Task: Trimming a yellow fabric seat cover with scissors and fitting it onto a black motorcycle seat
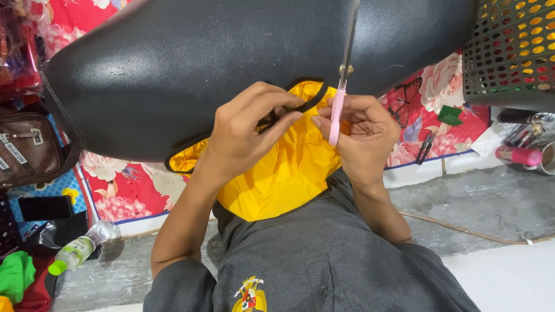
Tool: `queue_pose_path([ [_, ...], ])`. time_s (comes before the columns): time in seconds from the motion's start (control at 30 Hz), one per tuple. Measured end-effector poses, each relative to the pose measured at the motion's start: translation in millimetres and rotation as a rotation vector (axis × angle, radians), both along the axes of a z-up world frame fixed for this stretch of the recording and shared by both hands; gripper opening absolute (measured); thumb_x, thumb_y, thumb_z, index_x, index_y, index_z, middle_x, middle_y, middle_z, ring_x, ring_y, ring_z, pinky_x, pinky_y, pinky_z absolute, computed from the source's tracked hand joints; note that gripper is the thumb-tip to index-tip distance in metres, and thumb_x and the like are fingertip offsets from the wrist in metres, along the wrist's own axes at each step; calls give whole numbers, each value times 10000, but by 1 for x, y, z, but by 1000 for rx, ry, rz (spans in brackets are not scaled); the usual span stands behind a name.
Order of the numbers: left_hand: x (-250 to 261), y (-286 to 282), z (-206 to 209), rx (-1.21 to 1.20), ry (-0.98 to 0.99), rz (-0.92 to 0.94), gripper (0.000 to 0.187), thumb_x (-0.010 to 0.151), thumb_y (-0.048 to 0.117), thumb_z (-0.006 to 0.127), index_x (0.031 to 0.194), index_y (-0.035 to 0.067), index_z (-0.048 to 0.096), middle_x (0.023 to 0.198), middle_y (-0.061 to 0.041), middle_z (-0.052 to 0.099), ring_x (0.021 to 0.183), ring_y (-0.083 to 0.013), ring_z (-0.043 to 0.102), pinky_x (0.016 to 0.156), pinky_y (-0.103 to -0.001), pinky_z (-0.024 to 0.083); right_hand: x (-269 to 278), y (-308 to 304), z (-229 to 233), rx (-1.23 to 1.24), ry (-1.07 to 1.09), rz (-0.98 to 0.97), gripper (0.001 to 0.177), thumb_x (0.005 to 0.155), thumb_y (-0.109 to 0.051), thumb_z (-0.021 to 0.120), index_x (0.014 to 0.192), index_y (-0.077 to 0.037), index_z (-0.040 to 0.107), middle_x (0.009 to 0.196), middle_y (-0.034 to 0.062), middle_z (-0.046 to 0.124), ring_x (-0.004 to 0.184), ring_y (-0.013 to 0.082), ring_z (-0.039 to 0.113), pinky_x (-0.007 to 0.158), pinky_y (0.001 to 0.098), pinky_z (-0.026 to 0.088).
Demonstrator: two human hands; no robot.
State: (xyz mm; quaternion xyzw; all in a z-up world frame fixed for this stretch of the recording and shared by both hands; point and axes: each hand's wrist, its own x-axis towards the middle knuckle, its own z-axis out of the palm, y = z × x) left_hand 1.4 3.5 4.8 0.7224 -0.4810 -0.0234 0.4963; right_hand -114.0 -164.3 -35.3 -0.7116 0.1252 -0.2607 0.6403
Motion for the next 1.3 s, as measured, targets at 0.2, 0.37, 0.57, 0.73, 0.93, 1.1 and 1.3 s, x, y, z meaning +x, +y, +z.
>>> queue_pose_path([
  [0.2,-4,-5,-23,-23,-308,57,160,963,-22,819,1070,-63,708,966,-155,682,807,-272,648,754,-377,564,-1,1,-2,63,56,-37,298,862,66,851,1090,8,669,994,138,731,906,174,732,857,243,620],
  [0.37,-13,-12,-26,-92,-334,159,127,920,2,804,1043,19,777,898,-143,721,749,-244,706,674,-291,585,2,-4,-13,33,-61,-42,301,845,55,858,1095,48,693,970,209,732,959,313,758,978,437,599],
  [0.57,-16,-17,-39,-68,-428,199,126,923,43,807,1044,36,772,881,-116,721,740,-223,692,674,-289,586,1,-4,-15,30,-56,-44,302,833,75,860,1083,46,693,963,208,732,945,311,761,962,426,602],
  [0.73,-10,-16,-35,-73,-265,136,83,967,44,730,1050,37,721,901,-77,661,763,-219,666,696,-318,579,-1,-5,-14,48,-45,-49,308,846,74,849,1101,48,680,988,212,726,966,307,754,980,427,597],
  [0.93,-4,-11,-23,-137,99,32,62,1046,82,612,1045,48,665,885,-54,592,753,-206,609,657,-314,537,0,-4,-16,94,-35,-52,320,837,74,861,1102,22,689,969,185,728,944,274,751,971,407,600],
  [1.1,-3,-12,-11,-133,96,107,69,1017,11,666,1060,45,707,894,-55,642,746,-190,647,657,-290,549,0,-3,-16,104,-29,-51,319,832,75,866,1095,23,693,972,188,730,945,283,754,966,409,605],
  [1.3,-7,-10,-6,-95,-49,82,159,936,9,788,1089,14,744,948,-115,700,795,-236,692,681,-305,585,-1,-4,-19,44,-33,-42,309,840,92,847,1100,53,685,1000,222,731,972,323,755,969,424,600],
])
